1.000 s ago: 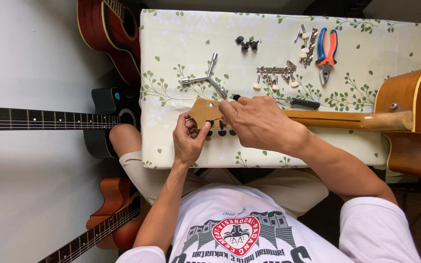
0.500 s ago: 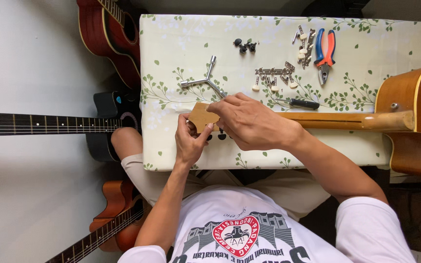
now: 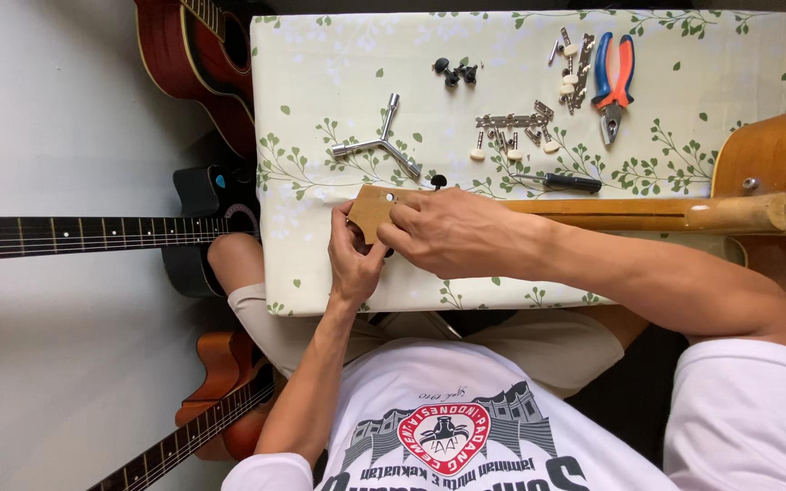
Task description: The person installs guitar tuners on the headstock of an acoustic guitar. They place each tuner into its hole, secure it with a screwdriver, and then attach the corresponding tuning pegs.
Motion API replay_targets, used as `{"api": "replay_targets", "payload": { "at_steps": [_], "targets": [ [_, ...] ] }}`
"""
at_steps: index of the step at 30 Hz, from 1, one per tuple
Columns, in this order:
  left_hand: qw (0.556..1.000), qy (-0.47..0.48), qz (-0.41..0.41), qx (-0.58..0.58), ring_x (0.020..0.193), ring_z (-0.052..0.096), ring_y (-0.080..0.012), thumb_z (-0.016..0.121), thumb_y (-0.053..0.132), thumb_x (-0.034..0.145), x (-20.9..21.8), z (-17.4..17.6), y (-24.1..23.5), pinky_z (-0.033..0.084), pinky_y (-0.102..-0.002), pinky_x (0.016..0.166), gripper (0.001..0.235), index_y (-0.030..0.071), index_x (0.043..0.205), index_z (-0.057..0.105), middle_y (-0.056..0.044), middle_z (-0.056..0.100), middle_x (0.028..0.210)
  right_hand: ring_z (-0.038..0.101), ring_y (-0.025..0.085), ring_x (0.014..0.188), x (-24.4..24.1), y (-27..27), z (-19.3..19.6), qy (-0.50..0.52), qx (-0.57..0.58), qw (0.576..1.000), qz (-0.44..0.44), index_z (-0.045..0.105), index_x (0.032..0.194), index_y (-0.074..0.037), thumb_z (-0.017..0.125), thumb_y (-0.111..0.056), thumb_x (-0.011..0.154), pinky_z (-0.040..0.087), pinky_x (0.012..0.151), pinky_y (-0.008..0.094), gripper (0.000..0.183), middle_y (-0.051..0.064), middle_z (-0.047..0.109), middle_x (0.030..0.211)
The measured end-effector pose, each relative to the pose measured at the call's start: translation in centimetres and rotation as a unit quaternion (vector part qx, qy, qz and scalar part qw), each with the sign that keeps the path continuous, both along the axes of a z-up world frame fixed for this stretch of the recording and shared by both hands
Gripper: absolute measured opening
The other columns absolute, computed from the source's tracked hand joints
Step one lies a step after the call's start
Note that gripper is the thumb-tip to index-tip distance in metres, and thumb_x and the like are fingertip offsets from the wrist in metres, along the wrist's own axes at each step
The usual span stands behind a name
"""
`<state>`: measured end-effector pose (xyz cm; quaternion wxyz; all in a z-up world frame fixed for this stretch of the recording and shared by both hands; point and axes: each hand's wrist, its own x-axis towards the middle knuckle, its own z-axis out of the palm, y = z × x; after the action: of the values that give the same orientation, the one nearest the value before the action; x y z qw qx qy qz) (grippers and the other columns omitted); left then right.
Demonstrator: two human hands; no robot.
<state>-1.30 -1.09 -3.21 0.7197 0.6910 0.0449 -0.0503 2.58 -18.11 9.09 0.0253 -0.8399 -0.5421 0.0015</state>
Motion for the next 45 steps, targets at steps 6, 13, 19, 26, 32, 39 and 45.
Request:
{"api": "replay_targets", "payload": {
  "at_steps": [6, 13, 19, 26, 32, 39, 45],
  "targets": [
    [1.000, -0.017, -0.006, -0.008, 0.063, 0.059, -0.0114, 0.067, 0.010, 0.080, -0.2, -0.9, 0.2, 0.051, -0.020, 0.042, 0.044, 0.006, 0.117, 0.044, -0.008, 0.063, 0.080, 0.056, 0.024, 0.052, -1.2, -0.1, 0.8, 0.033, -0.020, 0.991, -0.131, 0.052, 0.087, -0.005, 0.048, -0.014, 0.089, 0.050, 0.047, 0.036, 0.009, 0.009, 0.052, 0.064],
    [0.999, -0.027, -0.017, -0.010, 0.068, 0.062, -0.0126, 0.067, 0.014, 0.082, -0.5, -1.3, 0.3, 0.052, -0.020, 0.044, 0.044, 0.006, 0.118, 0.043, -0.008, 0.064, 0.084, 0.055, 0.026, 0.068, -0.3, -1.1, 1.2, -0.108, -0.048, 0.993, 0.030, 0.059, 0.086, -0.008, 0.051, -0.010, 0.083, 0.046, 0.048, 0.032, 0.008, 0.008, 0.052, 0.077],
    [0.998, -0.029, -0.014, -0.051, 0.074, 0.062, -0.0142, 0.066, 0.008, 0.083, -0.5, -2.8, 0.7, 0.056, -0.025, 0.051, 0.046, 0.006, 0.122, 0.042, -0.011, 0.065, 0.089, 0.055, 0.024, 0.060, -0.1, -0.2, -0.3, -0.057, -0.071, 0.994, 0.055, 0.060, 0.086, -0.004, 0.056, -0.004, 0.073, 0.050, 0.045, 0.034, 0.013, 0.010, 0.050, 0.073],
    [0.998, -0.031, -0.023, -0.047, 0.078, 0.061, -0.0134, 0.065, 0.010, 0.084, -0.6, -0.7, 0.3, 0.058, -0.024, 0.056, 0.045, 0.005, 0.121, 0.040, -0.009, 0.063, 0.092, 0.061, 0.031, 0.051, 0.4, 0.3, 2.9, 0.144, -0.125, 0.971, -0.143, 0.052, 0.099, 0.005, 0.051, -0.003, 0.068, 0.052, 0.045, 0.047, 0.033, 0.012, 0.053, 0.069],
    [0.998, -0.053, -0.011, -0.044, 0.081, 0.062, -0.0155, 0.066, 0.008, 0.083, -0.5, -1.5, 0.2, 0.058, -0.029, 0.062, 0.043, 0.004, 0.119, 0.041, -0.012, 0.065, 0.093, 0.064, 0.027, 0.064, 1.0, 0.0, 4.3, 0.019, -0.127, 0.992, 0.015, 0.062, 0.095, -0.001, 0.055, -0.003, 0.077, 0.055, 0.048, 0.040, 0.020, 0.012, 0.056, 0.084],
    [0.998, -0.063, -0.002, -0.003, 0.082, 0.060, -0.0156, 0.066, 0.003, 0.082, -0.1, -2.3, 0.3, 0.056, -0.033, 0.063, 0.041, 0.002, 0.116, 0.042, -0.015, 0.062, 0.089, 0.063, 0.026, 0.063, 1.5, 0.2, 1.9, 0.015, -0.113, 0.991, 0.072, 0.063, 0.092, -0.002, 0.053, -0.005, 0.082, 0.055, 0.048, 0.039, 0.014, 0.012, 0.056, 0.085],
    [0.998, -0.043, -0.001, -0.039, 0.081, 0.063, -0.0168, 0.065, 0.001, 0.081, -0.3, -2.7, 0.5, 0.057, -0.032, 0.062, 0.042, 0.002, 0.116, 0.042, -0.015, 0.065, 0.091, 0.063, 0.024, 0.053, 0.8, 0.0, 1.1, 0.021, -0.095, 0.994, 0.044, 0.063, 0.088, -0.001, 0.056, -0.003, 0.069, 0.054, 0.044, 0.040, 0.020, 0.009, 0.054, 0.080]
  ]
}}
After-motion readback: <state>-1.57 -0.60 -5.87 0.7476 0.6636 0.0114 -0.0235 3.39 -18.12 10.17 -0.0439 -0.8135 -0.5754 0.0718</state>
